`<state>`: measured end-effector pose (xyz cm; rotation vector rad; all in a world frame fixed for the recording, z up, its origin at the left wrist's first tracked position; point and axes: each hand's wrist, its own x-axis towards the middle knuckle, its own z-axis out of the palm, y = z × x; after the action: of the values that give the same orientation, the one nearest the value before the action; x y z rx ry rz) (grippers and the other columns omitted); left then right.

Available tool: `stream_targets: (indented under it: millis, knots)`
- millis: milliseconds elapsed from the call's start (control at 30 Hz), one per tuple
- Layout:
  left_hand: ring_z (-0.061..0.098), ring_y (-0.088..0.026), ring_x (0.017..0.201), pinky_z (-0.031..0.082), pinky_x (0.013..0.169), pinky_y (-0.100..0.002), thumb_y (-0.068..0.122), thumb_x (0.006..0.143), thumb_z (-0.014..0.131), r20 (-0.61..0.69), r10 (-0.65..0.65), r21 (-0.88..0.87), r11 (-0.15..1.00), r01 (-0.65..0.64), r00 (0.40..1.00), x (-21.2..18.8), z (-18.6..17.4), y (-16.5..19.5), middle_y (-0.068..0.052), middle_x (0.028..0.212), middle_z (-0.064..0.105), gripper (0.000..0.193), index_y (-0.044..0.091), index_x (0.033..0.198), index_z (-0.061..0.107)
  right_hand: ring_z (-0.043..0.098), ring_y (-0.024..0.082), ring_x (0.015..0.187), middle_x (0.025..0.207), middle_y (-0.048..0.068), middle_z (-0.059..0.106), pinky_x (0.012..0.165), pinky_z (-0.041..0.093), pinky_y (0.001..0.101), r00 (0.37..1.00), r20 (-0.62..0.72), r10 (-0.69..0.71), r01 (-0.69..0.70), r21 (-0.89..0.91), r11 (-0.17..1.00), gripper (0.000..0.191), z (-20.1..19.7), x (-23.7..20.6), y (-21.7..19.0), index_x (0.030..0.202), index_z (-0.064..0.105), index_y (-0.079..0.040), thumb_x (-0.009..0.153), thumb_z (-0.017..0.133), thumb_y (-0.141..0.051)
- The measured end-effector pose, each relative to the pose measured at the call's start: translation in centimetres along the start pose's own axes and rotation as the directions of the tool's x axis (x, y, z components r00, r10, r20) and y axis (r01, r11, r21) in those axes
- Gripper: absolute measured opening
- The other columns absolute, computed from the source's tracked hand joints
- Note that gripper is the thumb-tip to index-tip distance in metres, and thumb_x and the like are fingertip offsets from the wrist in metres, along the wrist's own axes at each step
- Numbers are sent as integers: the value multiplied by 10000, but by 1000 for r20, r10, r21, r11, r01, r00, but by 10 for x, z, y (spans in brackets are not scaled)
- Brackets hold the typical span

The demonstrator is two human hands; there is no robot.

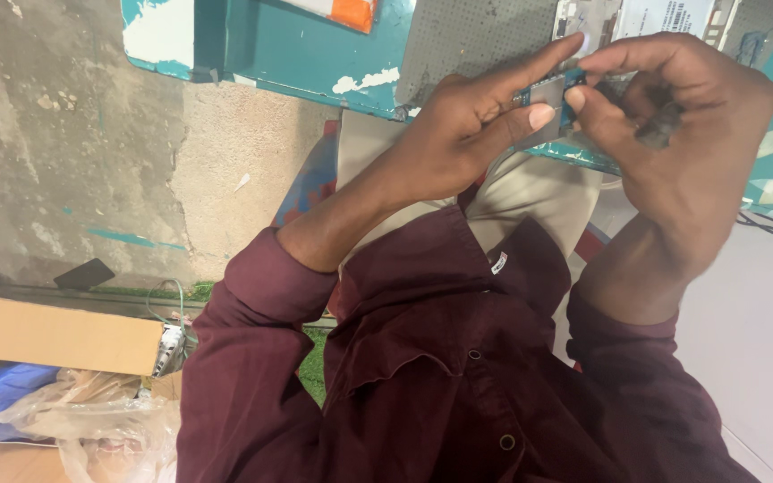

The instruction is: The person cleans a small blue circuit board with a brush and then uses a soldering iron to work on its surface. The person holds the board with one hand while applying the soldering iron with the other.

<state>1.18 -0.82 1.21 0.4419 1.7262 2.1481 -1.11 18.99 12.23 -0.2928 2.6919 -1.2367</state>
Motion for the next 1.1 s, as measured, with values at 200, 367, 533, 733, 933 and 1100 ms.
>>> stream_targets:
  millis: [200, 367, 533, 733, 933, 1100]
  knots:
    - [594, -157, 1331, 551, 1221, -310, 278, 1219, 568, -4, 132, 13, 991, -132, 991, -1, -1, 7, -27, 1638, 486, 474, 166, 1619, 337, 513, 34, 660, 790, -4, 609, 612, 374, 172, 997, -4, -72, 72, 21, 997, 152, -1, -4, 2, 1126, 734, 8, 1000, 803, 57]
    - [521, -166, 1300, 521, 1265, -344, 142, 1161, 626, 39, 110, -163, 981, -102, 993, 0, 0, 9, -8, 1645, 454, 494, 188, 1590, 385, 541, 87, 659, 942, 109, 712, 582, 363, 196, 970, -34, -242, 242, 23, 970, 141, -13, -12, 13, 1127, 756, 3, 992, 791, -15]
    - [472, -165, 1466, 382, 1332, -343, -131, 1136, 584, -5, 349, -15, 937, -349, 937, 0, 4, 1, 59, 1566, 527, 488, 249, 1440, 611, 706, 253, 821, 1065, 182, 760, 619, 505, 291, 699, -141, -702, 669, -219, 710, 103, -5, -21, 34, 1053, 769, -3, 991, 816, -71]
    - [460, -198, 1467, 413, 1304, -346, -182, 1072, 608, -32, 399, -104, 911, -400, 917, 4, 4, -4, 14, 1589, 487, 516, 245, 1347, 703, 533, 156, 630, 1137, 133, 571, 521, 415, 296, 635, -385, -670, 576, -342, 743, 138, 23, -50, 58, 889, 838, -97, 830, 881, 20]
    - [511, -245, 1432, 455, 1275, -361, -152, 1071, 653, -7, 400, -91, 912, -399, 916, 7, 2, -3, -61, 1578, 477, 439, 205, 1315, 734, 607, 196, 689, 1154, 129, 579, 540, 450, 271, 549, -183, -816, 760, -296, 578, 257, 5, -48, 86, 971, 835, -82, 775, 937, 49]
    - [527, -244, 1424, 455, 1266, -359, -135, 1059, 669, -12, 393, -98, 915, -392, 920, 7, 2, -3, -69, 1570, 494, 440, 201, 1332, 749, 588, 193, 657, 1060, 69, 611, 530, 398, 319, 595, -290, -749, 693, -286, 661, 230, 17, -54, 80, 879, 808, -123, 712, 920, -10]
